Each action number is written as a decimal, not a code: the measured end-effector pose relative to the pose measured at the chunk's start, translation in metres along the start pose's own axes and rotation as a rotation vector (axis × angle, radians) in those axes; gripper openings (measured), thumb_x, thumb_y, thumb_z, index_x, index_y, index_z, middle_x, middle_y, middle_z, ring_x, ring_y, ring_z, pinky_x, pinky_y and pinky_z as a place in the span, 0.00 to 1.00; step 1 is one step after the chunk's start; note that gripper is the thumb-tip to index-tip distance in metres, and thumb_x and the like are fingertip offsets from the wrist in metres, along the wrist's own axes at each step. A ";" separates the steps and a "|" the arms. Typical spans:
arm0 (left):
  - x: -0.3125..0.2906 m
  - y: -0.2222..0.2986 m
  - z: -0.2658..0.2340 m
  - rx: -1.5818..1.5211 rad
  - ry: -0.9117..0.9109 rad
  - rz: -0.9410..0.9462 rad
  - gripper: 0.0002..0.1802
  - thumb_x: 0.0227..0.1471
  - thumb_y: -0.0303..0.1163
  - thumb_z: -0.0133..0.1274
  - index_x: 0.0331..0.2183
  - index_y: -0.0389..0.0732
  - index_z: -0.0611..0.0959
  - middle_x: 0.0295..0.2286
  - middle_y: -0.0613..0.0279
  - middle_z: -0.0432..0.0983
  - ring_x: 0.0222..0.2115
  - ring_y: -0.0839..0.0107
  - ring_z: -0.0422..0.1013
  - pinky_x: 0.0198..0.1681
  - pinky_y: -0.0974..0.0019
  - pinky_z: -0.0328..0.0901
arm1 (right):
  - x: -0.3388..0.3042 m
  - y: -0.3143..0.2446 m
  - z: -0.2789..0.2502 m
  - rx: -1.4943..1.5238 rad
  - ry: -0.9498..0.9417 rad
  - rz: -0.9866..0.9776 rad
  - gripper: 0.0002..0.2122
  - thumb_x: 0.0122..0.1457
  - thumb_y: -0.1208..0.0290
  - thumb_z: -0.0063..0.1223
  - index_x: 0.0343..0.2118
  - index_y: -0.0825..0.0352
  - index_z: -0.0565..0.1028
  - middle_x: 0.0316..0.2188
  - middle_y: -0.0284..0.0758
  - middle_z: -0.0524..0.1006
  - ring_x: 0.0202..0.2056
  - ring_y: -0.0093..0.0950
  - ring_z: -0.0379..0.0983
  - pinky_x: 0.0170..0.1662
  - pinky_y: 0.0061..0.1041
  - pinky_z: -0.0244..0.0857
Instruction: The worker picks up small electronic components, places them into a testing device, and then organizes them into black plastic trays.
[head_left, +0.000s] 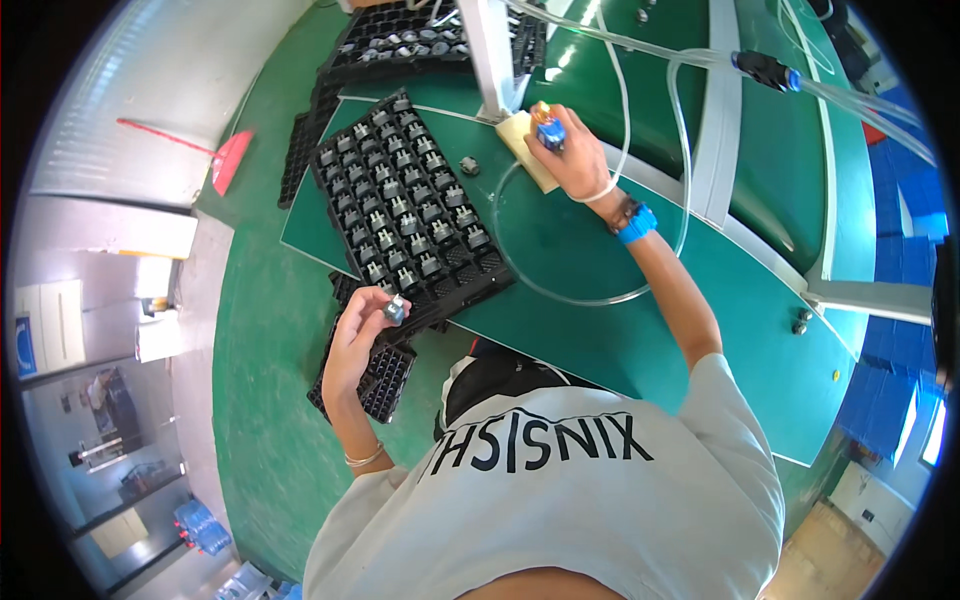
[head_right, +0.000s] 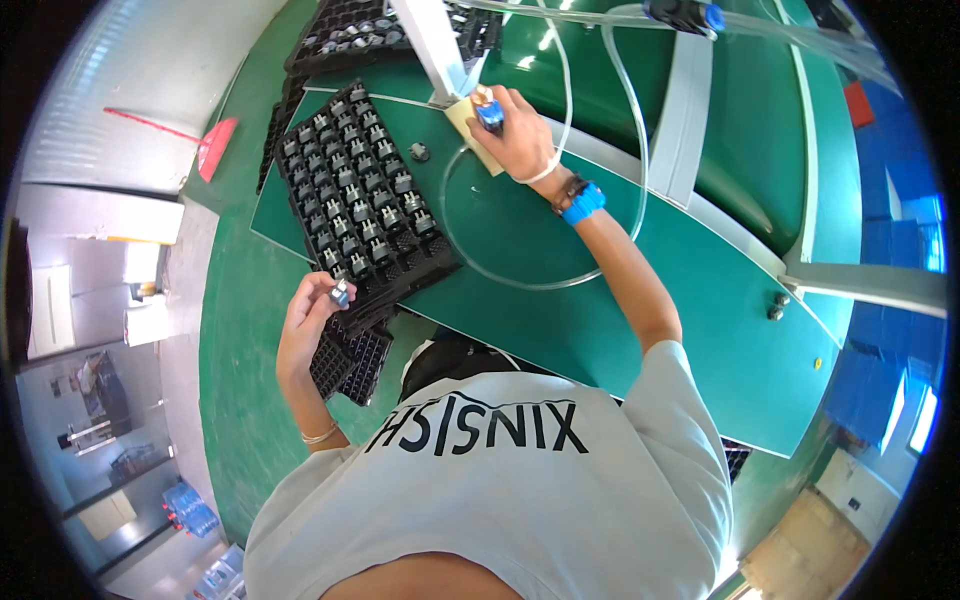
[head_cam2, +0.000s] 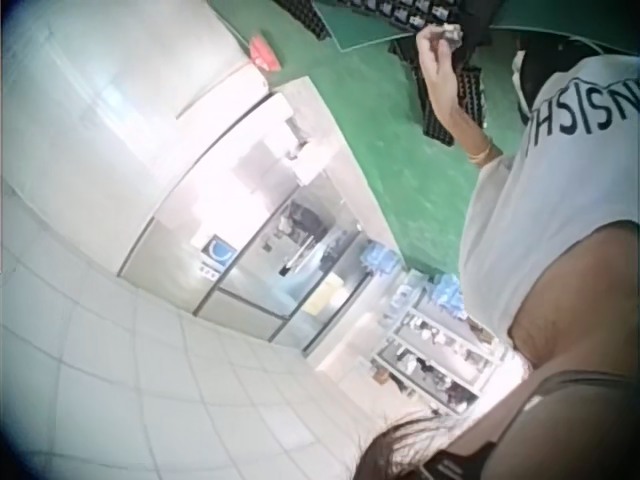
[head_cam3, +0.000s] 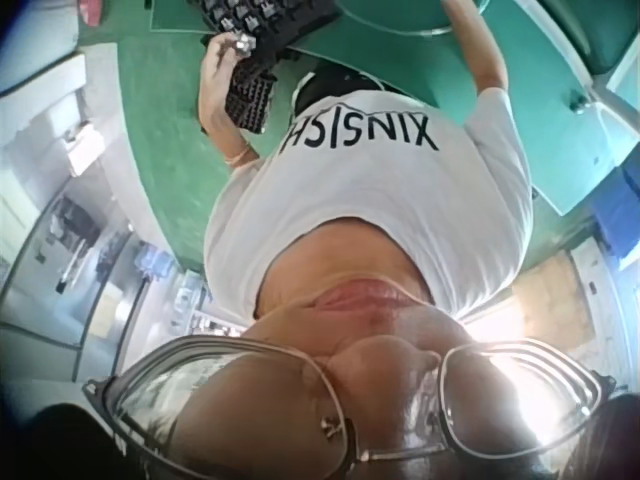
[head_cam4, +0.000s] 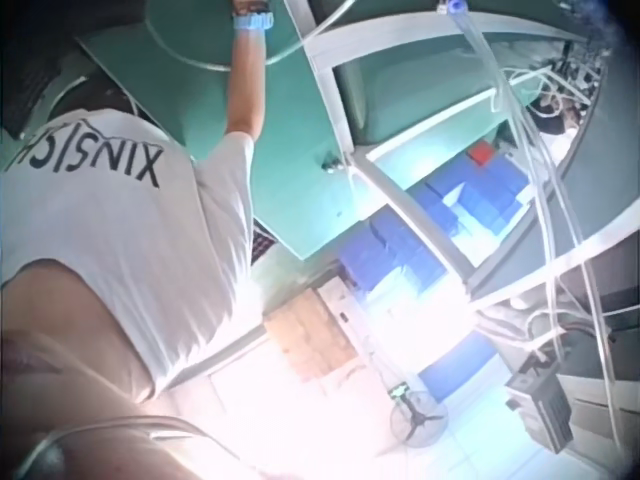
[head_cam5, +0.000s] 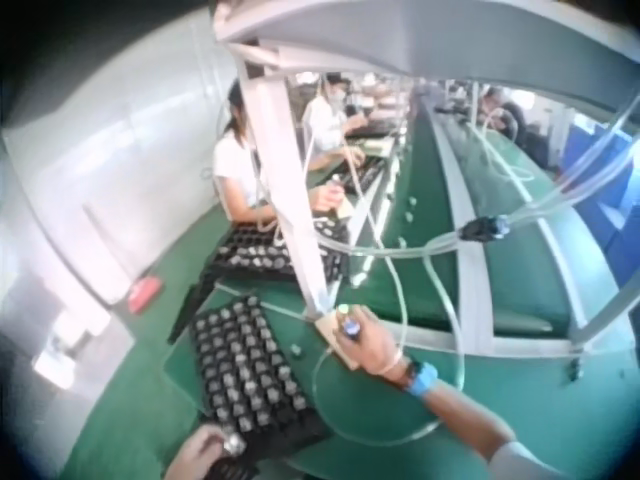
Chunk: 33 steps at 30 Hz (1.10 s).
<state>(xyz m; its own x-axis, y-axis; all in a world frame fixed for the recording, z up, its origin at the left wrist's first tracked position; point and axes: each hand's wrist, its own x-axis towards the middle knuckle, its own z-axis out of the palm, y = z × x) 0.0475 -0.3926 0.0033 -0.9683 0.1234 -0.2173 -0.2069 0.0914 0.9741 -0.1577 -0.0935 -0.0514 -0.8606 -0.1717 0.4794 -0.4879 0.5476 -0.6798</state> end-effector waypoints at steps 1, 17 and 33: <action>0.000 0.001 0.002 -0.140 -0.039 0.001 0.08 0.55 0.28 0.40 0.38 0.38 0.67 0.35 0.57 0.69 0.37 0.70 0.67 0.41 0.70 0.61 | 0.006 0.002 0.001 0.028 0.018 0.039 0.16 0.50 0.65 0.54 0.39 0.67 0.67 0.32 0.46 0.71 0.33 0.47 0.69 0.34 0.36 0.63; 0.008 -0.004 0.034 -0.448 -0.038 0.081 0.20 0.47 0.35 0.56 0.39 0.37 0.68 0.32 0.61 0.68 0.30 0.75 0.63 0.35 0.73 0.60 | 0.093 0.135 -0.021 -0.401 0.351 0.259 0.19 0.53 0.58 0.48 0.44 0.65 0.70 0.32 0.46 0.75 0.31 0.43 0.72 0.33 0.37 0.67; 0.054 0.025 0.103 -0.450 0.065 0.436 0.15 0.41 0.16 0.56 0.35 0.35 0.74 0.34 0.64 0.68 0.35 0.74 0.69 0.41 0.72 0.64 | -0.046 -0.098 -0.023 1.482 -0.508 0.802 0.19 0.55 0.61 0.44 0.46 0.66 0.63 0.38 0.35 0.71 0.36 0.23 0.70 0.37 0.19 0.65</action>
<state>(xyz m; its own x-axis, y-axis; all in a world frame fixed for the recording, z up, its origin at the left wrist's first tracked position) 0.0044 -0.2817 0.0099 -0.9806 -0.0058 0.1960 0.1834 -0.3807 0.9063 -0.0666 -0.1209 0.0057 -0.7482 -0.6311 -0.2047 0.5795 -0.4714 -0.6648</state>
